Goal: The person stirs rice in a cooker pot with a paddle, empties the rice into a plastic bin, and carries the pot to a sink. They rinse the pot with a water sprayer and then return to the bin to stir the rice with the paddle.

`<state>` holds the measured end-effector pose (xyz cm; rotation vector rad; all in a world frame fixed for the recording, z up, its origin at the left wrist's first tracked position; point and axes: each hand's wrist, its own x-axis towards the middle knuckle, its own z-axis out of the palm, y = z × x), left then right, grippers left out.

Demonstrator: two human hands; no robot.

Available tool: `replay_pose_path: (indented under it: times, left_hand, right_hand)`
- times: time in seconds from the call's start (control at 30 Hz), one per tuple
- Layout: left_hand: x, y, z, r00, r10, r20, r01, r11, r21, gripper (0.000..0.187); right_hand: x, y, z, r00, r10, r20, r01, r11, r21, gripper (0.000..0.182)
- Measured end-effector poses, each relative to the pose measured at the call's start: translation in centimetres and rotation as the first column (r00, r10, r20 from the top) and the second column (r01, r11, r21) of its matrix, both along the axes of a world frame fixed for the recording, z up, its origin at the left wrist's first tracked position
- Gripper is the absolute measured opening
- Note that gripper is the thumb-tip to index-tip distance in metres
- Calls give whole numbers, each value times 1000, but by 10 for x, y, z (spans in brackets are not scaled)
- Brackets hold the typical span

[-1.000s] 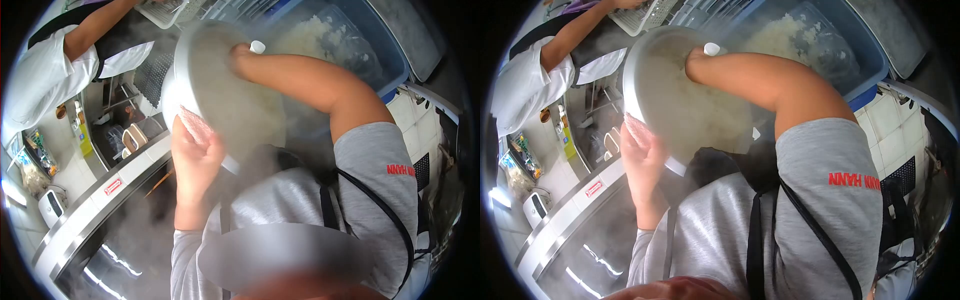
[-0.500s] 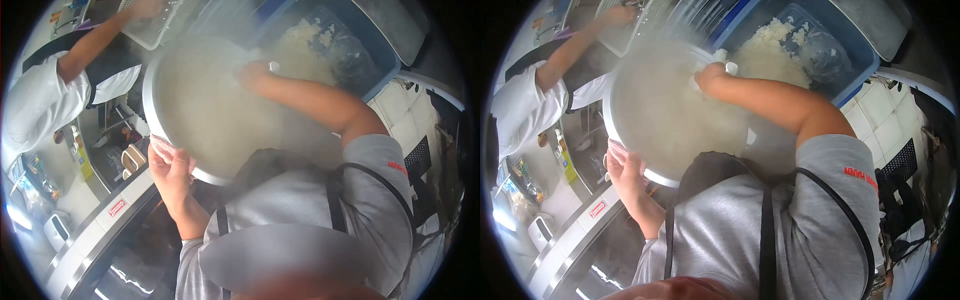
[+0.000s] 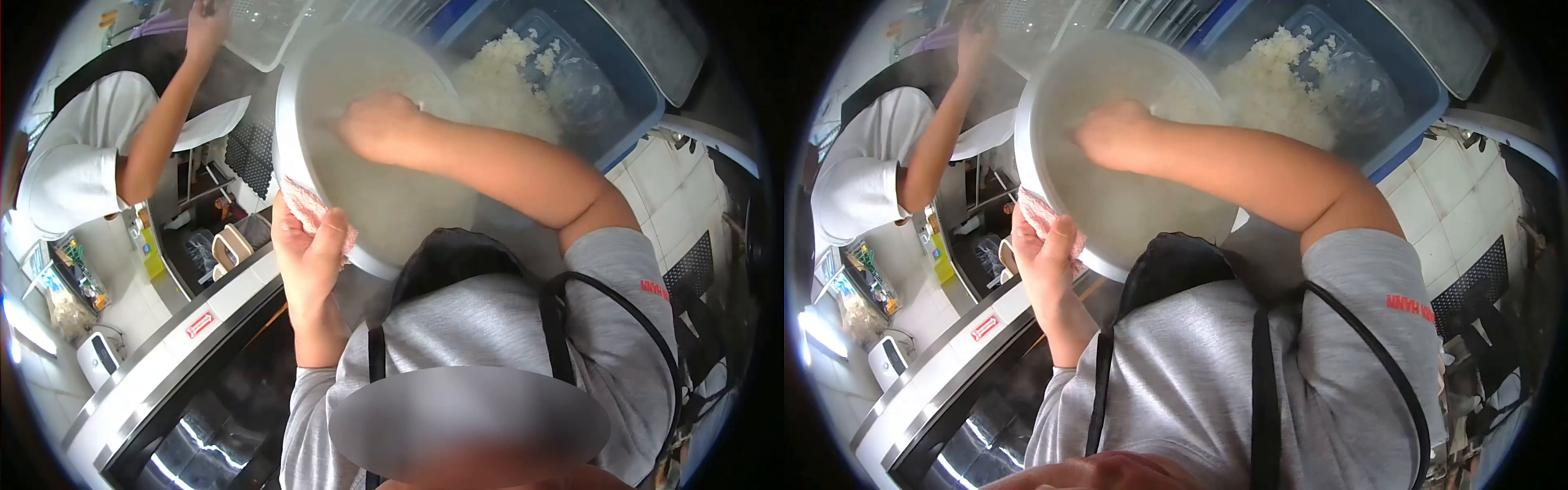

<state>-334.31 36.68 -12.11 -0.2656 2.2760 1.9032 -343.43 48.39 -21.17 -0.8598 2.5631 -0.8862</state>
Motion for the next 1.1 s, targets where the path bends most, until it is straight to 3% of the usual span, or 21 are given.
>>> replay_pose_path:
  times: [0.1, 0.17, 0.27, 0.37, 0.47, 0.57, 0.67, 0.77, 0.87, 0.93, 1.03, 1.1]
  left_hand:
    - [7, -18, -2, 1000, 12, 20, -11, 1000, -28, 42]
    - [11, -13, 3, 999, 38, 21, -38, 999, -6, 35]
    - [15, -13, -3, 1000, 27, 2, -27, 1000, -6, 32]
    - [18, -12, -2, 1000, 11, 14, -11, 1000, -4, 32]
    - [15, -14, 1, 1000, 13, 25, -12, 1000, -23, 31]
    - [21, -10, 3, 997, 16, 77, -14, 1000, -19, 29]
    - [16, -7, 5, 998, 31, 58, -29, 998, -49, 28]
    - [18, -13, 6, 997, 26, 73, -21, 998, -65, 27]
    - [19, -12, 6, 994, 68, 88, -59, 993, -101, 28]
    - [17, -6, 10, 986, 159, 46, -151, 977, -150, 27]
    - [21, -15, 9, 978, 203, 48, -197, 975, -102, 26]
    - [26, -21, 6, 983, 155, 94, -149, 987, -65, 26]
  right_hand:
    - [11, -6, -15, 988, 4, 157, -10, 999, 36, 29]
    - [22, 3, -30, 956, -3, 294, -31, 994, 109, 29]
    - [37, -1, -90, 920, -161, 357, 126, 985, 118, 24]
    - [44, 7, -103, 985, -121, 125, 107, 987, 118, 22]
    - [20, 9, -21, 956, -98, 278, 73, 992, 99, 23]
    - [28, -20, -8, 995, -101, -18, 100, 994, -40, 28]
    - [38, -34, -59, 912, -341, 229, 410, 782, -469, 28]
    - [29, -1, -41, 933, -179, 311, 181, 983, 24, 31]
    - [15, -7, -92, 981, -173, 86, 138, 940, 312, 30]
    - [5, -2, -66, 997, -73, 40, 60, 966, 251, 29]
    - [10, -17, -11, 982, -104, -158, 103, 995, -18, 26]
    - [1, -45, -7, 990, -51, -132, 57, 997, 43, 26]
